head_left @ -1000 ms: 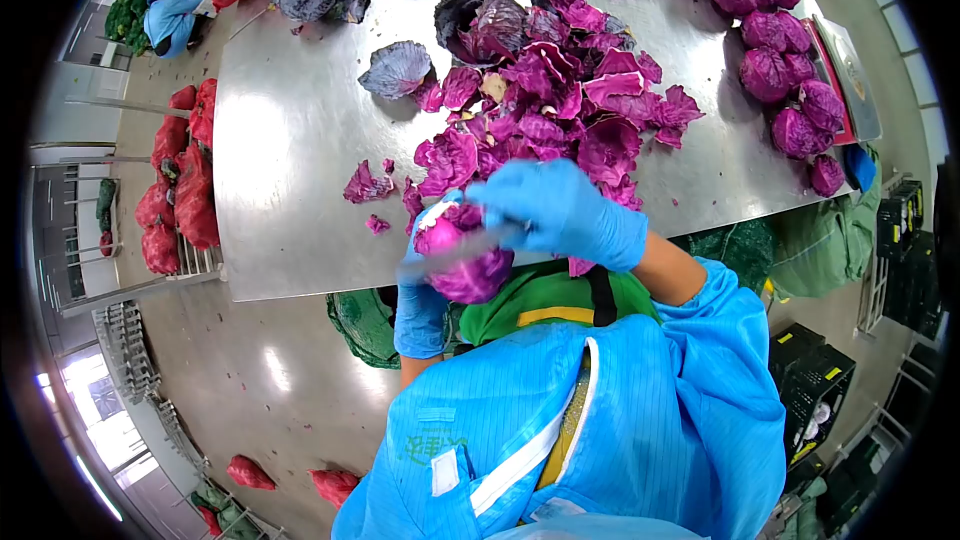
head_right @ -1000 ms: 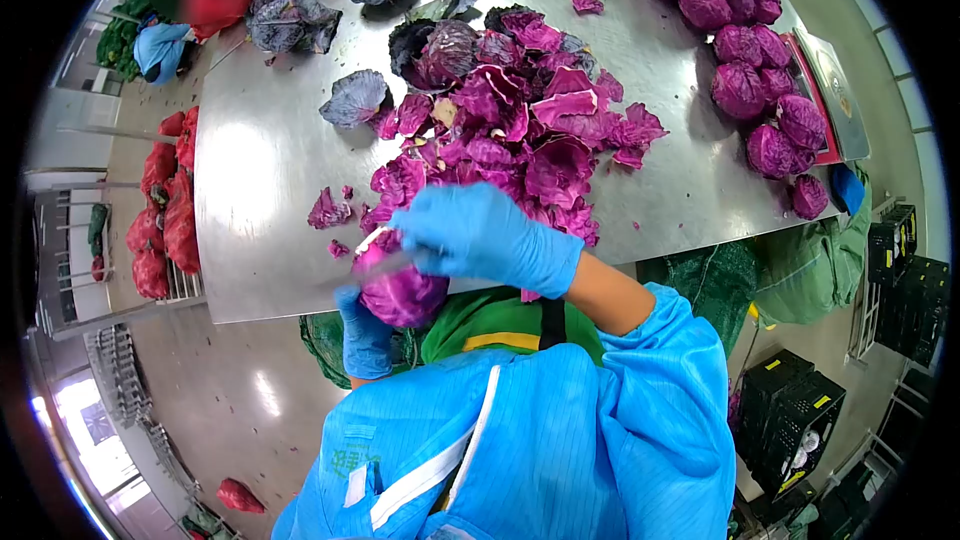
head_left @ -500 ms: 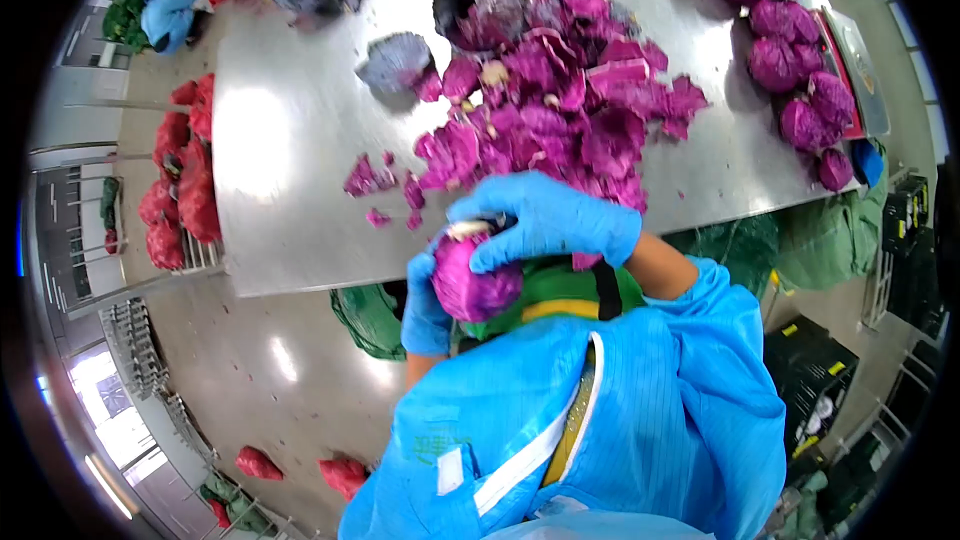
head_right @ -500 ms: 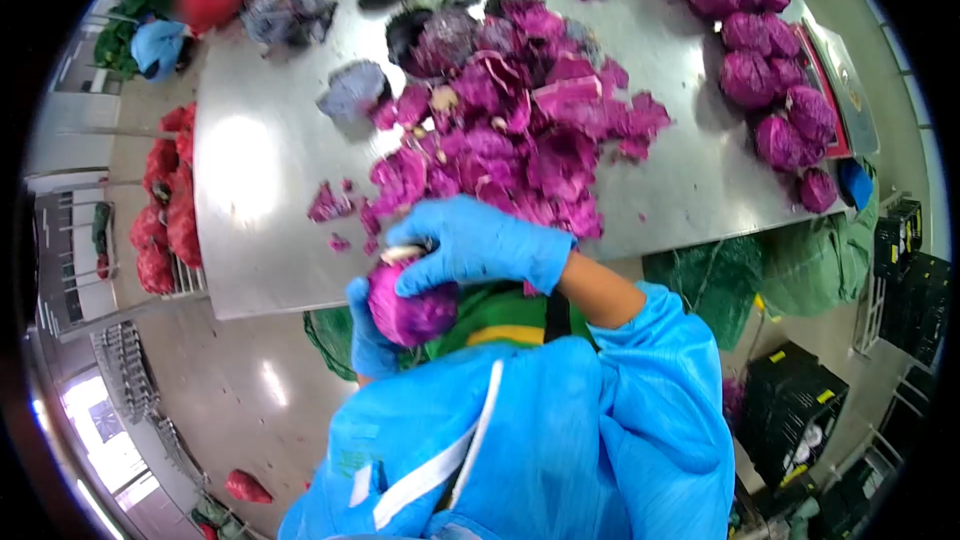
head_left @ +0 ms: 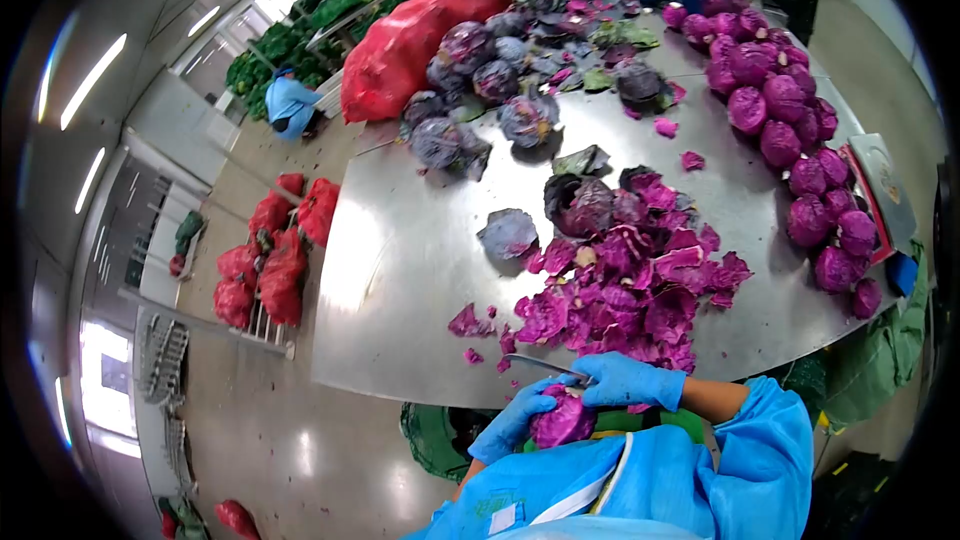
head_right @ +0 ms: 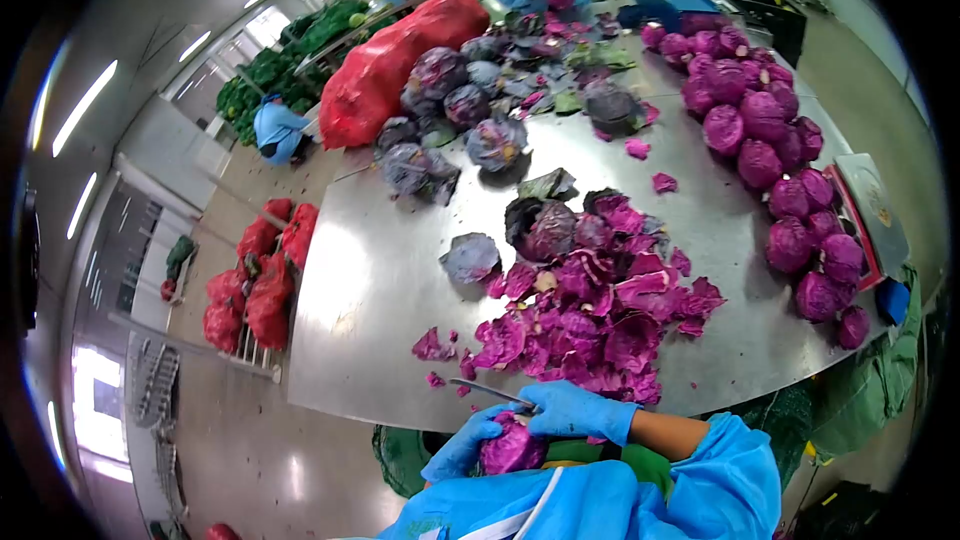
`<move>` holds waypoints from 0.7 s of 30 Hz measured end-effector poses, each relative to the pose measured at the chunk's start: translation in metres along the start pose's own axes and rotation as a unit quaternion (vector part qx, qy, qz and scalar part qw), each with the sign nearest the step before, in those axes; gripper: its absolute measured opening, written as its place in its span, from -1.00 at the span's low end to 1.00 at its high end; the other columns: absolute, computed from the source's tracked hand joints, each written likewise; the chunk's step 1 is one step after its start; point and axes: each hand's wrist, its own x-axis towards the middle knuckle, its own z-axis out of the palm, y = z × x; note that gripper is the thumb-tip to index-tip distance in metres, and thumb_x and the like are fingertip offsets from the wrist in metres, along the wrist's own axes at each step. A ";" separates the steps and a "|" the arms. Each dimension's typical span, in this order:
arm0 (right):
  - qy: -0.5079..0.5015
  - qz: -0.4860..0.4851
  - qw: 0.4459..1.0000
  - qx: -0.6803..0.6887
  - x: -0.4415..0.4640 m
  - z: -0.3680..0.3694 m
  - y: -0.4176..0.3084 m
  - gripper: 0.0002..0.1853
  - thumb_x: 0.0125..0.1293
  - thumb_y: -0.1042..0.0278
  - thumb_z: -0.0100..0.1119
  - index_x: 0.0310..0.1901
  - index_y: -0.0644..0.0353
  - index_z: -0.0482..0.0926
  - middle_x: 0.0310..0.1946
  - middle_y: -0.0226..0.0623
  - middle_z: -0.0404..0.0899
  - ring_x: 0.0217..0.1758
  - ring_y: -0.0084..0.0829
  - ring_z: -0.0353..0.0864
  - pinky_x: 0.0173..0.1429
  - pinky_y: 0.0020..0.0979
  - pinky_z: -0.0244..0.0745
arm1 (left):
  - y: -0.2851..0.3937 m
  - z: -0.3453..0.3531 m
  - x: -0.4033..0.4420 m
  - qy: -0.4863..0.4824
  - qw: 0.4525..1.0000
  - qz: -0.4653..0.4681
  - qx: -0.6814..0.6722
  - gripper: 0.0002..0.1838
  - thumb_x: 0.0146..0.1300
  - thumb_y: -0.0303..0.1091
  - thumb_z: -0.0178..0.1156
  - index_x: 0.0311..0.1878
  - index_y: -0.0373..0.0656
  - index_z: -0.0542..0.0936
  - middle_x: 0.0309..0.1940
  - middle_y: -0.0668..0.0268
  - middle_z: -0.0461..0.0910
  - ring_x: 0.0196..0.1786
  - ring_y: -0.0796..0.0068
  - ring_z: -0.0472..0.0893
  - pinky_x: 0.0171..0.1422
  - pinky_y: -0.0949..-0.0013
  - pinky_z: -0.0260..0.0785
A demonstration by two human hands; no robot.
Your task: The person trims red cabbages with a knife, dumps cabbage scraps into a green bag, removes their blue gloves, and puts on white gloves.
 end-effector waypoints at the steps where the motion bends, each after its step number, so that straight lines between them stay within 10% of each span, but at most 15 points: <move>1: 0.004 0.001 1.000 0.010 0.002 0.004 0.006 -0.56 0.21 0.16 0.29 0.06 0.22 0.56 -0.13 -0.22 0.64 -0.12 -0.42 0.60 0.04 -0.39 0.50 | 0.000 0.000 -0.003 -0.001 1.000 -0.005 0.018 -0.14 0.00 -0.03 0.34 0.32 -0.34 0.36 0.17 0.13 0.51 0.21 0.32 0.52 0.38 0.26 0.29; 13: 0.031 0.052 0.948 0.311 -0.009 0.015 0.022 -0.43 0.30 0.26 0.28 0.30 0.24 0.40 0.21 -0.28 0.48 0.24 -0.45 0.44 0.33 -0.42 0.33 | 0.013 0.023 -0.004 0.077 0.995 0.058 -0.024 -0.27 0.10 -0.02 0.19 0.25 -0.34 0.43 0.16 0.12 0.52 0.21 0.29 0.51 0.39 0.26 0.29; 21: 0.024 0.083 0.989 0.122 -0.015 -0.006 0.004 -0.46 0.28 0.15 0.22 0.23 0.25 0.46 -0.11 -0.26 0.60 -0.08 -0.51 0.53 0.04 -0.42 0.46 | 0.001 0.007 0.012 0.109 0.993 0.024 -0.028 -0.32 -0.05 -0.11 0.34 0.13 -0.33 0.50 0.02 0.14 0.59 0.04 0.33 0.61 0.23 0.28 0.43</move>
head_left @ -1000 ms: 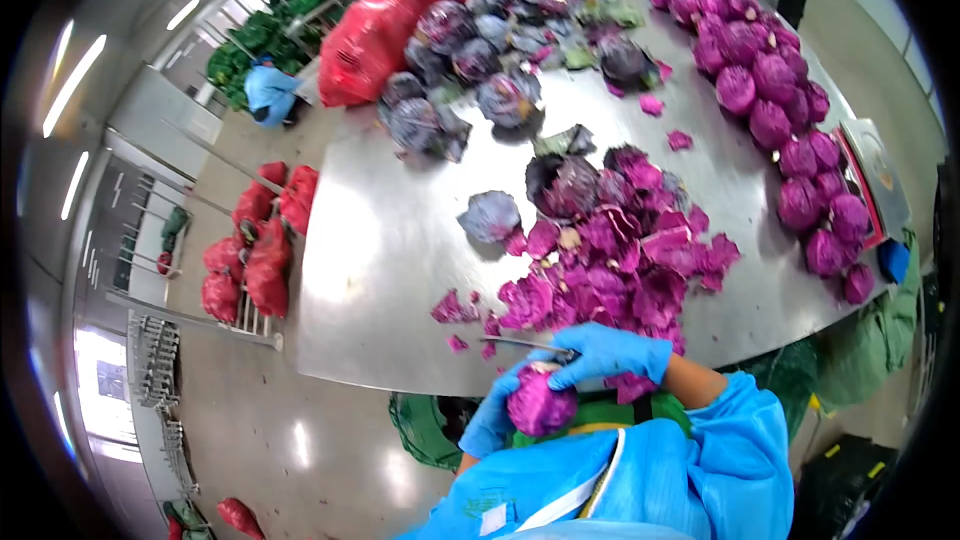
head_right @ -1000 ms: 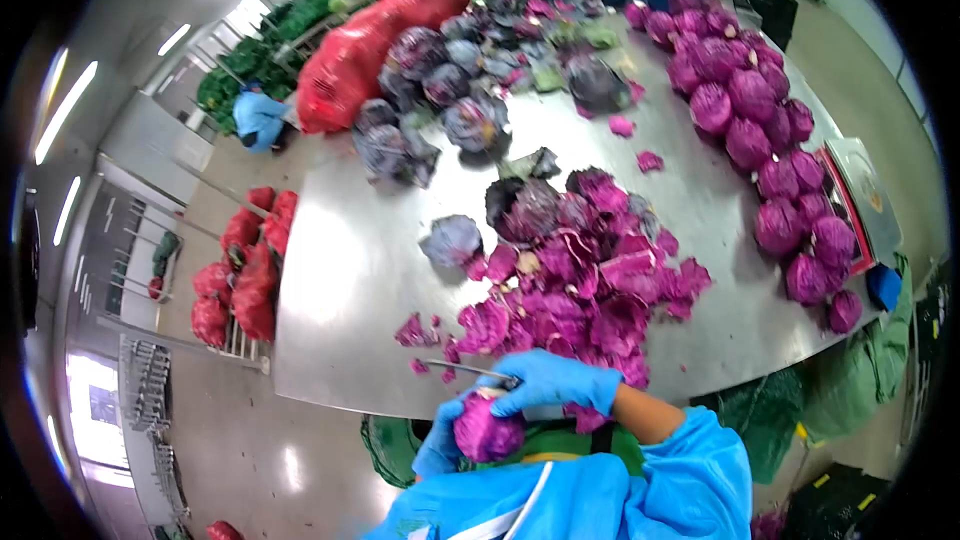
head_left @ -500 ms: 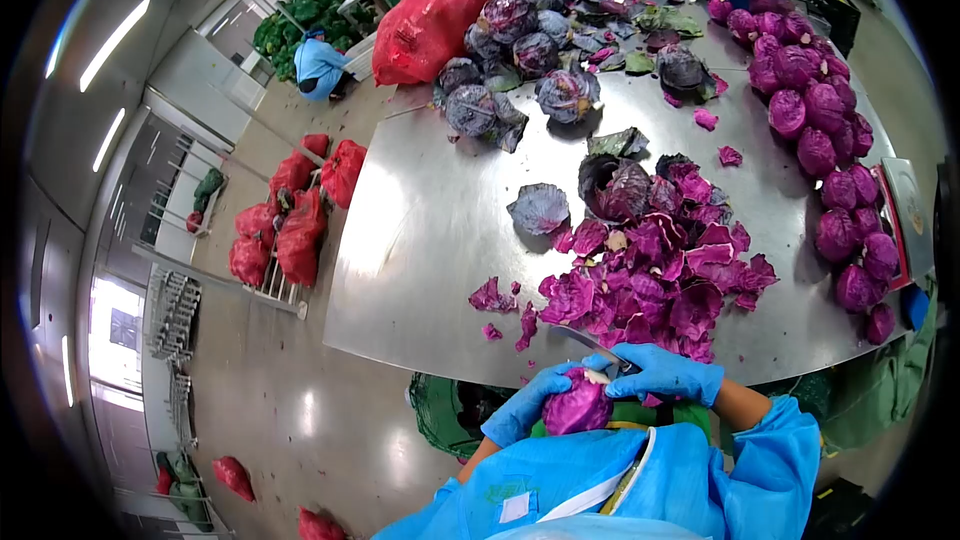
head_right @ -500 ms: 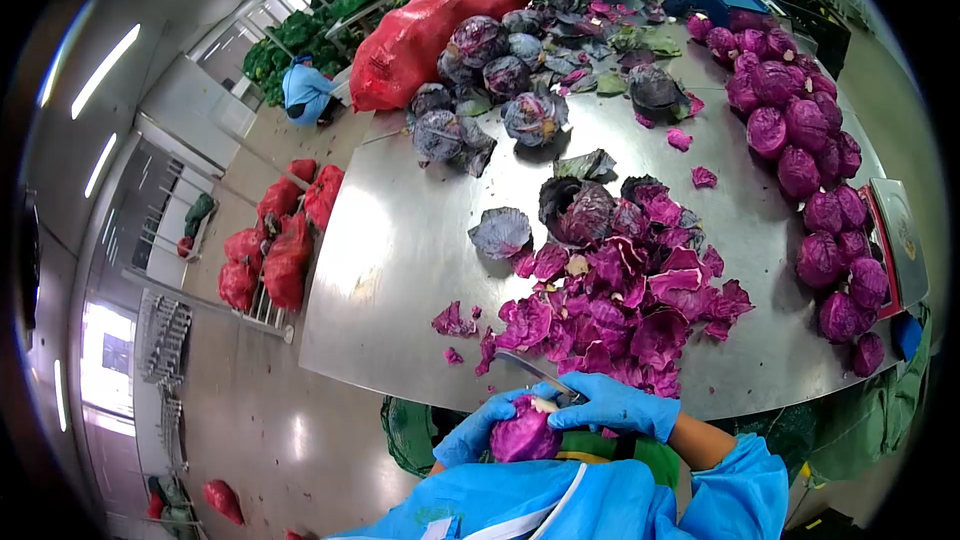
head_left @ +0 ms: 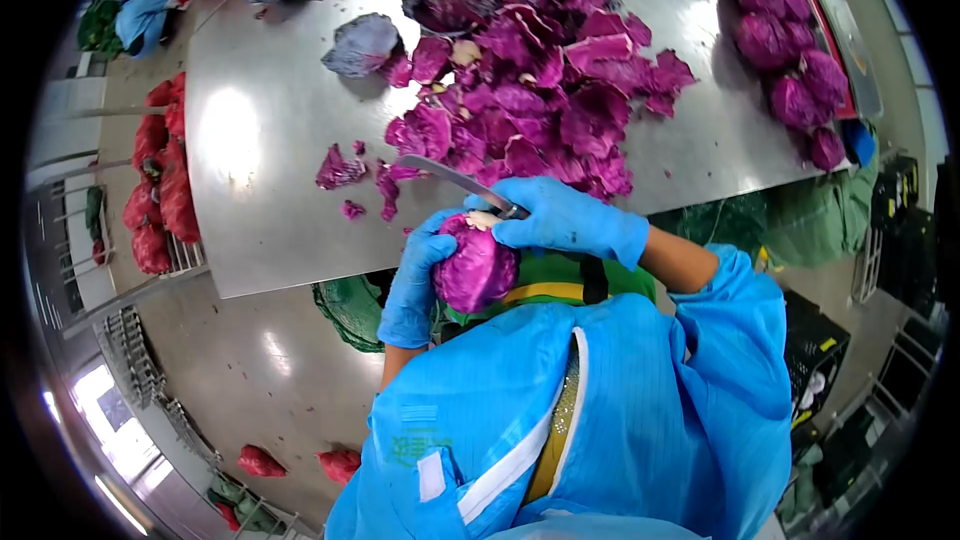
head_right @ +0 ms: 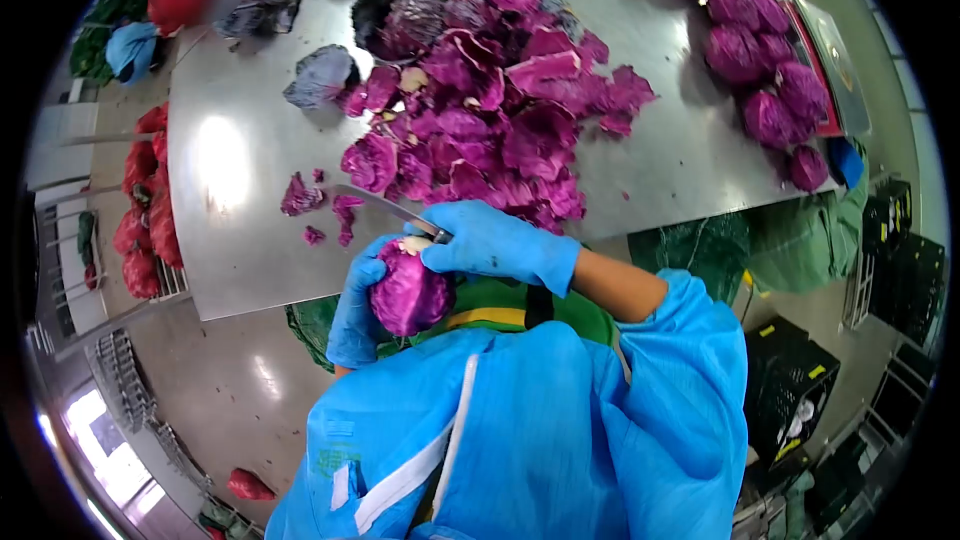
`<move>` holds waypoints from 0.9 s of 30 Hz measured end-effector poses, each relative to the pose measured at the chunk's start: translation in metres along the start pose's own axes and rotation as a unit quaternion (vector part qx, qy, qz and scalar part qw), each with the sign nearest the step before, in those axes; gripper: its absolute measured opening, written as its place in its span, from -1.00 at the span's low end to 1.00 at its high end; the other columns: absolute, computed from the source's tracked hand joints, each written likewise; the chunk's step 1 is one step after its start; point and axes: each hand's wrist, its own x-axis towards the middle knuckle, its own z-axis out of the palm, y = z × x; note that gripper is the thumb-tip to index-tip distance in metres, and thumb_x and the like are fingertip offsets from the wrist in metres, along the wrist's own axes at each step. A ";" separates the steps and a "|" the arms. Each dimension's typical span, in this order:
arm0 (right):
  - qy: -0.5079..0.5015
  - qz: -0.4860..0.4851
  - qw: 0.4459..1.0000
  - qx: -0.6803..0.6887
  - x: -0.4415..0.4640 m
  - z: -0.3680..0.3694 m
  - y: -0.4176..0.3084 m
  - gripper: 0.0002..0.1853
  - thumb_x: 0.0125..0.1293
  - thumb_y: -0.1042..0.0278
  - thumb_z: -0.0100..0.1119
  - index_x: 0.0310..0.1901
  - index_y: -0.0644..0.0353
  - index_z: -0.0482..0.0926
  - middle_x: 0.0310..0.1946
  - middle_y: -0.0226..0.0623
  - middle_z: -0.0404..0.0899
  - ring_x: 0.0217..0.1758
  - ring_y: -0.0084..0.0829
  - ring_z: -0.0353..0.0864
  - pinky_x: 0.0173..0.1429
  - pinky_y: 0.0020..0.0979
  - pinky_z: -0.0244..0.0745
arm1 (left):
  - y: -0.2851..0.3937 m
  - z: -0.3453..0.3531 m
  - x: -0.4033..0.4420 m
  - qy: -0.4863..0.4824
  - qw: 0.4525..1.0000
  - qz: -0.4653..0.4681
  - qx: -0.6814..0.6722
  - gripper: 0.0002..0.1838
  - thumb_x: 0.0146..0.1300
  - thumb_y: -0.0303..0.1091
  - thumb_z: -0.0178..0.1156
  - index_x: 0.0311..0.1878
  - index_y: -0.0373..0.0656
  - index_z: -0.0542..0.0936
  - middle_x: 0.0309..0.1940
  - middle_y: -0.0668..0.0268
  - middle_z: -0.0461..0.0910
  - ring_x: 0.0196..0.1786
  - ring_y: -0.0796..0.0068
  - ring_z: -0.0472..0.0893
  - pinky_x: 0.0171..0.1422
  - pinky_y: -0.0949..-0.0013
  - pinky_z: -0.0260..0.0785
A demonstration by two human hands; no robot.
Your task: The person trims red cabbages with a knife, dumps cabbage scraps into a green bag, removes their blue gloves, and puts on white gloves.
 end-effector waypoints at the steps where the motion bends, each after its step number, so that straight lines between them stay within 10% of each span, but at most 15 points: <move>1: -0.005 0.020 1.000 -0.011 0.000 -0.001 -0.007 -0.48 0.28 0.15 0.21 0.19 0.27 0.48 -0.17 -0.27 0.60 -0.17 -0.51 0.53 -0.06 -0.42 0.47 | -0.003 -0.002 0.001 0.006 1.000 0.000 0.015 -0.33 -0.03 -0.12 0.33 0.13 -0.33 0.50 0.02 0.14 0.59 0.05 0.33 0.60 0.23 0.28 0.42; 5: 0.025 -0.061 0.995 -0.072 0.005 0.000 0.008 -0.57 0.27 0.21 0.20 0.11 0.27 0.55 -0.33 -0.28 0.60 -0.38 -0.51 0.54 -0.29 -0.43 0.48 | -0.006 -0.001 0.003 0.007 0.998 -0.008 0.067 -0.30 -0.02 -0.05 0.30 0.15 -0.33 0.49 0.03 0.13 0.59 0.05 0.32 0.60 0.22 0.26 0.42; 9: -0.015 0.054 0.980 0.191 -0.005 -0.015 -0.002 -0.55 0.23 0.26 0.31 0.13 0.20 0.56 -0.24 -0.28 0.63 -0.22 -0.47 0.59 -0.11 -0.36 0.54 | -0.013 -0.007 0.000 -0.045 0.999 -0.004 -0.023 -0.21 0.10 0.17 0.13 0.26 -0.26 0.40 0.15 0.04 0.51 0.13 0.14 0.57 0.25 0.08 0.45; 13: 0.033 -0.103 0.986 0.123 -0.005 -0.002 0.013 -0.48 0.15 0.19 0.43 0.13 0.18 0.57 -0.03 -0.32 0.56 0.05 -0.50 0.51 0.21 -0.35 0.41 | -0.016 -0.013 0.000 -0.056 0.996 -0.016 -0.067 -0.18 0.20 0.22 0.02 0.36 -0.23 0.31 0.25 0.04 0.42 0.22 0.14 0.51 0.34 0.07 0.38; 17: 0.068 -0.131 0.988 0.042 0.001 0.006 0.018 -0.63 0.21 0.20 0.37 0.01 0.17 0.62 -0.21 -0.33 0.57 -0.14 -0.49 0.58 -0.02 -0.41 0.50 | -0.012 0.009 -0.007 0.068 0.991 -0.043 -0.103 -0.17 0.02 0.18 0.14 0.22 -0.35 0.44 0.15 0.04 0.52 0.14 0.19 0.56 0.28 0.16 0.42; 20: 0.239 -0.276 0.894 -0.259 0.017 -0.004 0.042 -0.79 0.23 0.26 0.32 -0.19 0.18 0.62 -0.34 -0.30 0.55 -0.38 -0.40 0.58 -0.28 -0.38 0.51 | -0.010 0.010 -0.005 -0.034 0.996 -0.006 -0.088 -0.11 0.00 0.20 0.17 0.23 -0.38 0.41 0.19 0.00 0.48 0.16 0.18 0.55 0.30 0.16 0.40; 21: 0.354 -0.343 0.786 -0.373 0.022 -0.011 0.045 -0.85 0.24 0.32 0.27 -0.34 0.19 0.55 -0.42 -0.27 0.51 -0.51 -0.30 0.52 -0.44 -0.33 0.46 | -0.014 0.010 -0.004 -0.069 0.992 0.018 -0.104 -0.05 -0.05 0.22 0.22 0.25 -0.42 0.38 0.22 -0.03 0.45 0.19 0.15 0.54 0.33 0.13 0.38; 24: 0.422 -0.283 0.855 -0.107 0.025 -0.018 0.046 -0.69 0.18 0.22 0.37 -0.08 0.15 0.65 -0.22 -0.29 0.64 -0.32 -0.44 0.62 -0.22 -0.43 0.51 | -0.012 0.015 -0.006 -0.092 0.988 0.092 -0.084 0.00 -0.10 0.23 0.27 0.26 -0.44 0.36 0.22 -0.04 0.44 0.21 0.12 0.52 0.34 0.10 0.37; 27: 0.200 -0.213 0.956 -0.035 -0.010 -0.009 0.014 -0.31 0.01 0.14 0.51 0.20 0.13 0.51 0.05 -0.32 0.57 0.13 -0.37 0.55 0.15 -0.37 0.47 | -0.008 0.014 -0.007 -0.074 0.990 0.058 -0.106 0.01 -0.08 0.26 0.26 0.28 -0.42 0.34 0.22 -0.04 0.44 0.23 0.10 0.50 0.35 0.07 0.37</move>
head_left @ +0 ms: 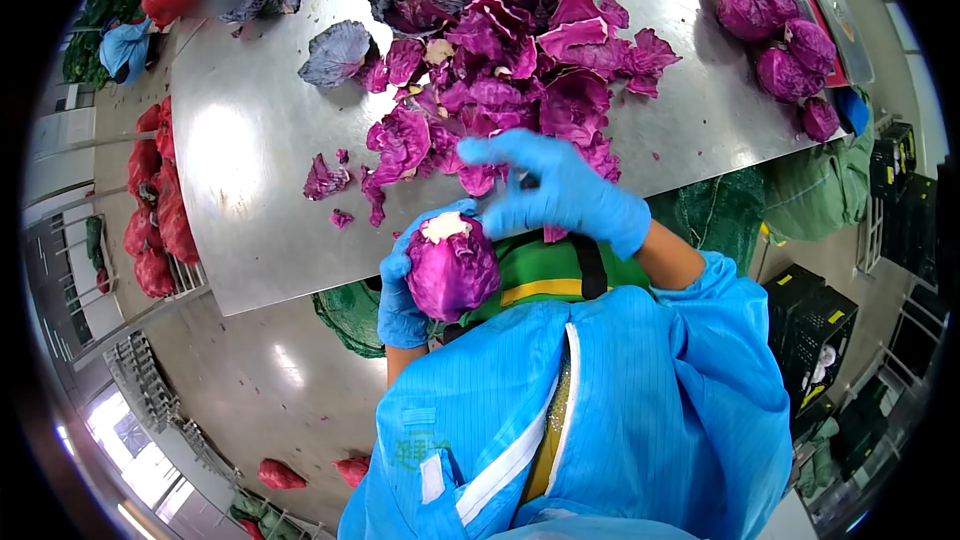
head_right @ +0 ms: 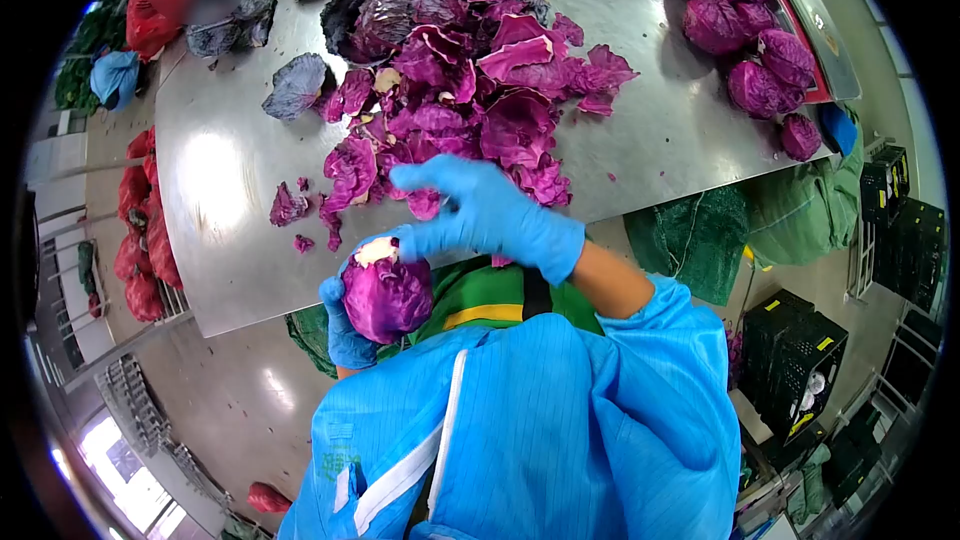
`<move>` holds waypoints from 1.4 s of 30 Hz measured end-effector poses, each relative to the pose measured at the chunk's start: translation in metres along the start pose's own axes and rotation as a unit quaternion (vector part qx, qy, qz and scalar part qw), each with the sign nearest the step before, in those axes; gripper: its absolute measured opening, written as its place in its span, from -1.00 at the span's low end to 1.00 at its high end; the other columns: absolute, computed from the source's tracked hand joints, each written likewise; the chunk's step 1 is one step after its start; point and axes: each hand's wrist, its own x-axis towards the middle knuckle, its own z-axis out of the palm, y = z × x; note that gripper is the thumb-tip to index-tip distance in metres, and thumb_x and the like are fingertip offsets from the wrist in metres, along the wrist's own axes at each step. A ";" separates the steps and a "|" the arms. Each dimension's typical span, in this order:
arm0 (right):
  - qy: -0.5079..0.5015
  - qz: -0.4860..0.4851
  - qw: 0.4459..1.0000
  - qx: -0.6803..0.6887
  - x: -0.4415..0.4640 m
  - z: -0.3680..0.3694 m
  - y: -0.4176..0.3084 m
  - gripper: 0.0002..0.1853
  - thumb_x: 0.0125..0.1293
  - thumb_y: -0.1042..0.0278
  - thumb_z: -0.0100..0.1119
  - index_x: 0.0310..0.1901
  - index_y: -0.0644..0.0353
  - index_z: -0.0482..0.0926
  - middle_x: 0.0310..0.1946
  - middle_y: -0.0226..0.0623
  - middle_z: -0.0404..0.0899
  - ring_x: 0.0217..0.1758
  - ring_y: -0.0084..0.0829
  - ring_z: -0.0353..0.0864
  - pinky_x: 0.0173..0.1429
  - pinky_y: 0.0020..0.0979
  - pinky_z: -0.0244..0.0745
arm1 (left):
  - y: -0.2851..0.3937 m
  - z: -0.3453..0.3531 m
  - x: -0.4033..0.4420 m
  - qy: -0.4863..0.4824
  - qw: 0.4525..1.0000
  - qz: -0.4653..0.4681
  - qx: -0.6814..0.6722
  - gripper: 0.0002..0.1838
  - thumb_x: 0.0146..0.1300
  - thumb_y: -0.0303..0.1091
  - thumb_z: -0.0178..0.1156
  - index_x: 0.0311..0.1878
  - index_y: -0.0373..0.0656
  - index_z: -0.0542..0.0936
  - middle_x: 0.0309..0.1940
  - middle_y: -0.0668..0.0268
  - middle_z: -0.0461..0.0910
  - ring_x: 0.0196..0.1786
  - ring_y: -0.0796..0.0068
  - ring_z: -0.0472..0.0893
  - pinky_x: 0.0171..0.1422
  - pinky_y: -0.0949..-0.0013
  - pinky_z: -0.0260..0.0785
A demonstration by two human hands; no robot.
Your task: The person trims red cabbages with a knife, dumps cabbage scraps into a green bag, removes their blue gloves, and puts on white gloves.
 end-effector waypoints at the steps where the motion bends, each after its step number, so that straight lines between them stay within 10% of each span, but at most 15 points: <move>1: -0.036 -0.045 0.997 -0.051 0.000 0.008 0.002 -0.22 -0.03 0.11 0.53 0.27 0.13 0.45 0.08 -0.29 0.53 0.16 -0.36 0.52 0.17 -0.36 0.44 | 0.000 -0.004 -0.001 0.010 1.000 -0.022 -0.020 0.01 -0.07 0.27 0.26 0.28 -0.41 0.34 0.22 -0.03 0.44 0.23 0.11 0.50 0.34 0.08 0.37; 5: -0.128 0.013 0.992 -0.012 0.006 0.023 -0.010 -0.52 0.10 0.19 0.42 0.04 0.19 0.60 -0.15 -0.23 0.60 -0.07 -0.40 0.60 -0.02 -0.37 0.49 | -0.011 -0.019 -0.010 -0.060 0.940 -0.087 -0.326 -0.02 0.05 0.33 0.15 0.37 -0.26 0.27 0.25 -0.02 0.40 0.29 0.10 0.44 0.41 0.03 0.28; 8: -0.040 -0.031 0.999 -0.007 0.009 0.035 0.009 -0.83 0.20 0.36 0.27 -0.23 0.23 0.69 -0.42 -0.28 0.62 -0.35 -0.54 0.62 -0.23 -0.46 0.52 | -0.017 -0.024 -0.008 -0.121 0.943 -0.076 -0.301 -0.02 0.08 0.34 0.14 0.39 -0.24 0.24 0.29 0.00 0.36 0.29 0.01 0.41 0.41 -0.05 0.26; 13: 0.058 0.097 0.987 0.114 0.018 0.028 0.014 -0.61 0.15 0.30 0.38 0.04 0.16 0.63 -0.15 -0.33 0.68 -0.18 -0.59 0.61 -0.07 -0.44 0.56 | -0.017 0.009 -0.003 -0.101 0.940 -0.086 -0.315 -0.03 0.08 0.47 0.06 0.29 -0.21 0.35 0.14 -0.10 0.47 0.19 -0.19 0.46 0.16 -0.32 0.40; 18: -0.169 0.004 0.979 0.118 0.012 0.022 0.001 -0.38 0.02 0.28 0.51 0.17 0.13 0.56 0.03 -0.38 0.62 0.07 -0.46 0.56 0.24 -0.34 0.43 | -0.023 0.011 -0.006 -0.095 0.918 -0.094 -0.373 -0.01 0.12 0.49 -0.01 0.39 -0.13 0.19 0.17 -0.18 0.38 0.06 -0.35 0.50 -0.27 -0.25 0.58; 20: -0.222 0.139 0.947 0.186 0.015 0.020 -0.003 -0.38 0.03 0.28 0.51 0.17 0.17 0.55 0.02 -0.34 0.62 0.08 -0.44 0.56 0.26 -0.34 0.42 | -0.025 0.011 -0.007 -0.090 0.933 -0.066 -0.343 -0.04 0.19 0.46 -0.06 0.43 -0.12 0.11 0.17 -0.23 0.37 -0.04 -0.38 0.55 -0.39 -0.19 0.59; 26: -0.265 0.179 0.903 0.286 0.024 0.015 0.016 -0.64 0.09 0.29 0.48 -0.09 0.25 0.66 -0.38 -0.42 0.64 -0.46 -0.71 0.51 -0.45 -0.63 0.36 | -0.034 -0.003 0.005 -0.215 0.888 -0.152 -0.377 -0.15 0.32 0.33 -0.13 0.39 -0.22 0.12 0.14 -0.26 0.39 -0.08 -0.39 0.56 -0.33 -0.26 0.56; 34: -0.142 0.180 0.932 0.279 0.043 0.047 0.019 -0.69 0.32 0.15 0.26 -0.16 0.29 0.68 -0.33 -0.35 0.69 -0.31 -0.64 0.60 -0.22 -0.51 0.52 | -0.023 0.005 -0.007 -0.147 0.932 -0.095 -0.316 -0.01 0.15 0.43 0.06 0.32 -0.34 0.29 0.23 -0.07 0.39 0.25 -0.13 0.42 0.12 -0.19 0.46; 38: 0.182 0.010 0.983 -0.016 0.033 0.014 0.027 -0.62 0.29 0.13 0.27 -0.06 0.30 0.61 -0.20 -0.18 0.62 -0.29 -0.45 0.57 -0.19 -0.42 0.50 | 0.006 0.006 -0.001 -0.012 0.991 0.120 0.055 0.11 -0.15 0.35 0.39 0.31 -0.34 0.32 0.22 0.04 0.42 0.26 0.20 0.46 0.40 0.15 0.29; 41: 0.331 -0.052 0.797 -0.503 0.039 -0.016 0.040 -0.20 0.17 0.09 0.35 0.37 0.29 0.27 0.26 0.05 0.35 0.22 -0.12 0.40 0.23 -0.19 0.34 | 0.025 0.001 0.001 0.105 0.915 0.270 0.279 0.06 -0.18 0.13 0.50 0.32 -0.33 0.31 0.22 0.06 0.43 0.25 0.22 0.46 0.42 0.17 0.25; 42: 0.309 -0.066 0.833 -0.455 0.040 -0.013 0.027 -0.10 0.12 0.08 0.38 0.42 0.28 0.15 0.32 0.07 0.26 0.30 -0.08 0.29 0.32 -0.17 0.24 | 0.030 -0.002 0.000 0.119 0.887 0.302 0.328 0.04 -0.19 -0.05 0.53 0.36 -0.32 0.29 0.25 0.09 0.39 0.28 0.25 0.42 0.44 0.20 0.20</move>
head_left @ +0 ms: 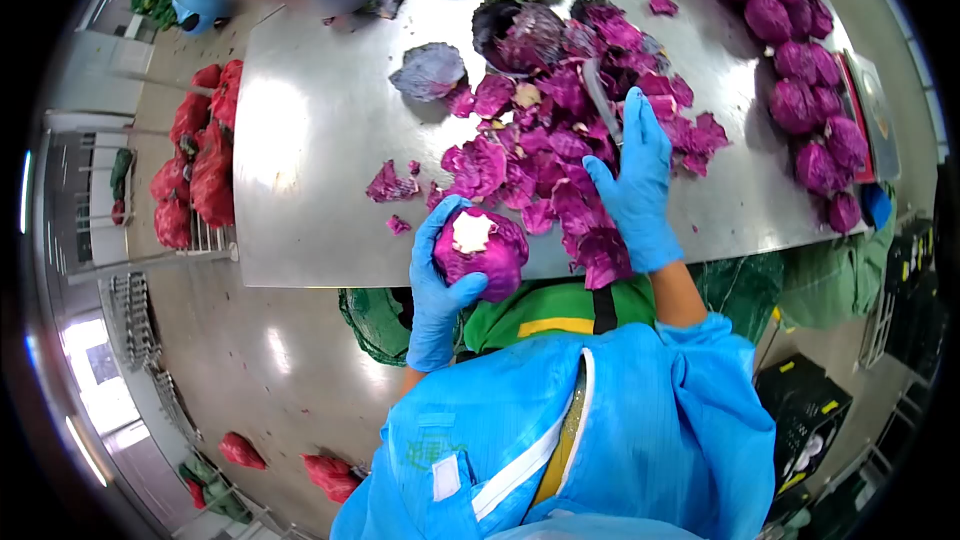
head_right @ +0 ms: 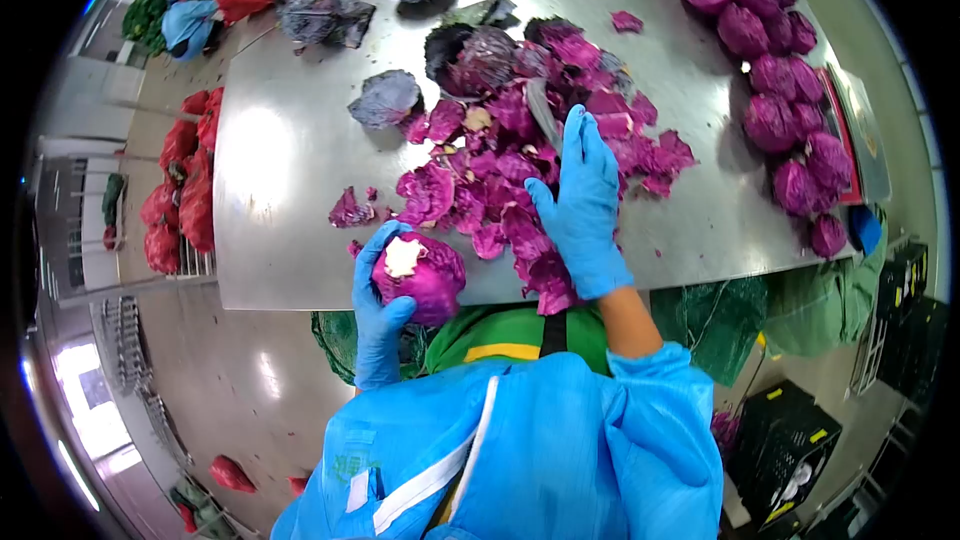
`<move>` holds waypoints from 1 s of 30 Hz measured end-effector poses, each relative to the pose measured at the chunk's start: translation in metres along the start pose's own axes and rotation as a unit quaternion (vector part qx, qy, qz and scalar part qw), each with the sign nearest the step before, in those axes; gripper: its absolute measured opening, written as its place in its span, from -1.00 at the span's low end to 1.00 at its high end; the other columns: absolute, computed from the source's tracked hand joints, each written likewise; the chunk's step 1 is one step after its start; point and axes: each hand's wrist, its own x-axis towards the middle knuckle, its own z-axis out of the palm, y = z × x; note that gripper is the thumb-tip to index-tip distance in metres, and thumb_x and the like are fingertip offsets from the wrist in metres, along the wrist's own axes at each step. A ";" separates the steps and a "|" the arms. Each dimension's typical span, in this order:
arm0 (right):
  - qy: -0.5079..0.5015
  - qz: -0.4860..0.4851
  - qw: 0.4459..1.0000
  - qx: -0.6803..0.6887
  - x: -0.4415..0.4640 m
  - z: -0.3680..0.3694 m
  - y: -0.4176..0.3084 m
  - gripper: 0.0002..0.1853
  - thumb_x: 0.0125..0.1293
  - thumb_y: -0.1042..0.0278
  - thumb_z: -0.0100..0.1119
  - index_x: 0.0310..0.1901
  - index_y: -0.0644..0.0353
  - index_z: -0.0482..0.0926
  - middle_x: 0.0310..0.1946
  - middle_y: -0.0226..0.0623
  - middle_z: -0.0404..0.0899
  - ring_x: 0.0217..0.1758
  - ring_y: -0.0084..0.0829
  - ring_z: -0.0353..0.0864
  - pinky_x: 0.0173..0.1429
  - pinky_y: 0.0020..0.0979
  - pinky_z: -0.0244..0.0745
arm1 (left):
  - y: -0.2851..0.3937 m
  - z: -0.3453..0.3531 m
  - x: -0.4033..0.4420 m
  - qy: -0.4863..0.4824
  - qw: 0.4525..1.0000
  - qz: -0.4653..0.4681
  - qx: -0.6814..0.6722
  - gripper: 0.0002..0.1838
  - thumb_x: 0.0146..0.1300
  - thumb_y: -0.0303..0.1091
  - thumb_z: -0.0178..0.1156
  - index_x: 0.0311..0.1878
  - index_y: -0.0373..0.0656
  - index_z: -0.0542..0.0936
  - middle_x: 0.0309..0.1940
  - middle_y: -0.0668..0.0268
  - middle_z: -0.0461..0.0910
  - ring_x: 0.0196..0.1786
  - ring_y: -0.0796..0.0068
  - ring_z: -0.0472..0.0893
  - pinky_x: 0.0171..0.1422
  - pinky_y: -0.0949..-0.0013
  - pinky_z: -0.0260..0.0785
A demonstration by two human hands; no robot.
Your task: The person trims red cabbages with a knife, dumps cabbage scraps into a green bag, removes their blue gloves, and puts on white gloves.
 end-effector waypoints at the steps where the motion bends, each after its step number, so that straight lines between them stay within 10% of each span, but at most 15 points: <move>1: -0.018 -0.007 0.998 0.061 0.003 -0.012 -0.010 0.02 0.08 0.08 0.40 0.47 0.27 0.03 0.38 0.09 0.16 0.39 -0.04 0.17 0.40 -0.15 0.14 | 0.002 -0.002 0.003 0.019 0.998 0.036 0.046 0.05 -0.19 -0.06 0.53 0.37 -0.31 0.27 0.26 0.10 0.37 0.30 0.25 0.40 0.45 0.19 0.19; 2: -0.075 -0.026 0.979 0.186 0.002 -0.022 -0.023 0.09 0.01 0.06 0.46 0.48 0.27 0.01 0.39 0.07 0.18 0.42 -0.10 0.20 0.43 -0.18 0.13 | 0.004 -0.003 0.003 0.034 0.993 0.067 0.091 0.06 -0.20 -0.07 0.54 0.39 -0.30 0.26 0.27 0.11 0.35 0.31 0.25 0.38 0.45 0.19 0.18; 5: -0.377 0.156 0.681 0.608 -0.020 -0.014 -0.048 0.28 -0.23 -0.05 0.61 0.50 0.13 0.00 0.47 -0.21 0.10 0.46 -0.32 0.19 0.51 -0.26 0.07 | 0.016 0.013 0.007 0.057 0.995 0.079 -0.022 0.13 -0.23 -0.05 0.56 0.42 -0.27 0.22 0.33 0.14 0.27 0.37 0.24 0.31 0.49 0.17 0.11; 8: -0.377 0.205 0.473 0.769 -0.033 0.012 -0.070 0.28 -0.21 0.22 0.63 0.51 0.11 -0.09 0.51 -0.24 -0.03 0.53 -0.33 0.03 0.56 -0.25 -0.03 | 0.016 0.007 0.016 -0.042 0.995 0.090 0.011 0.08 -0.18 -0.03 0.53 0.42 -0.23 0.25 0.36 0.15 0.25 0.43 0.21 0.23 0.53 0.13 0.00; 15: -0.247 0.069 0.761 0.596 -0.026 0.007 -0.081 0.35 -0.35 0.23 0.69 0.49 0.22 -0.05 0.51 -0.16 -0.04 0.54 -0.31 0.01 0.58 -0.27 -0.07 | 0.024 -0.019 0.027 -0.101 0.987 0.111 0.050 -0.17 -0.09 -0.21 0.50 0.30 -0.17 0.40 0.37 0.11 0.23 0.47 0.18 0.17 0.55 0.11 -0.04; 20: -0.125 0.147 0.764 0.616 -0.035 0.024 -0.089 0.33 -0.34 0.10 0.68 0.47 0.25 -0.02 0.49 -0.08 -0.01 0.54 -0.19 0.01 0.57 -0.19 -0.07 | -0.006 -0.011 0.009 -0.002 0.937 0.207 0.283 -0.65 -0.07 -0.48 0.45 -0.25 -0.13 0.47 0.23 0.03 0.32 0.35 0.10 0.31 0.44 0.12 0.14; 23: -0.091 0.058 0.889 0.445 -0.031 0.015 -0.094 0.31 -0.32 0.09 0.67 0.47 0.22 0.00 0.49 -0.12 0.00 0.53 -0.22 0.05 0.56 -0.21 -0.01 | -0.001 -0.016 0.001 0.066 0.970 0.208 0.104 -0.63 0.10 -0.19 0.42 -0.23 -0.19 0.46 0.19 0.04 0.36 0.37 0.11 0.31 0.46 0.07 0.14; 30: -0.073 -0.052 0.962 0.258 -0.017 -0.001 -0.114 0.31 -0.33 0.12 0.63 0.47 0.25 -0.03 0.47 0.02 0.01 0.51 -0.01 0.05 0.53 -0.13 0.06 | 0.034 -0.045 0.033 -0.030 0.997 -0.059 0.039 -0.38 0.32 -0.12 0.21 0.33 -0.31 0.36 0.20 0.11 0.46 0.17 0.34 0.50 0.26 0.29 0.34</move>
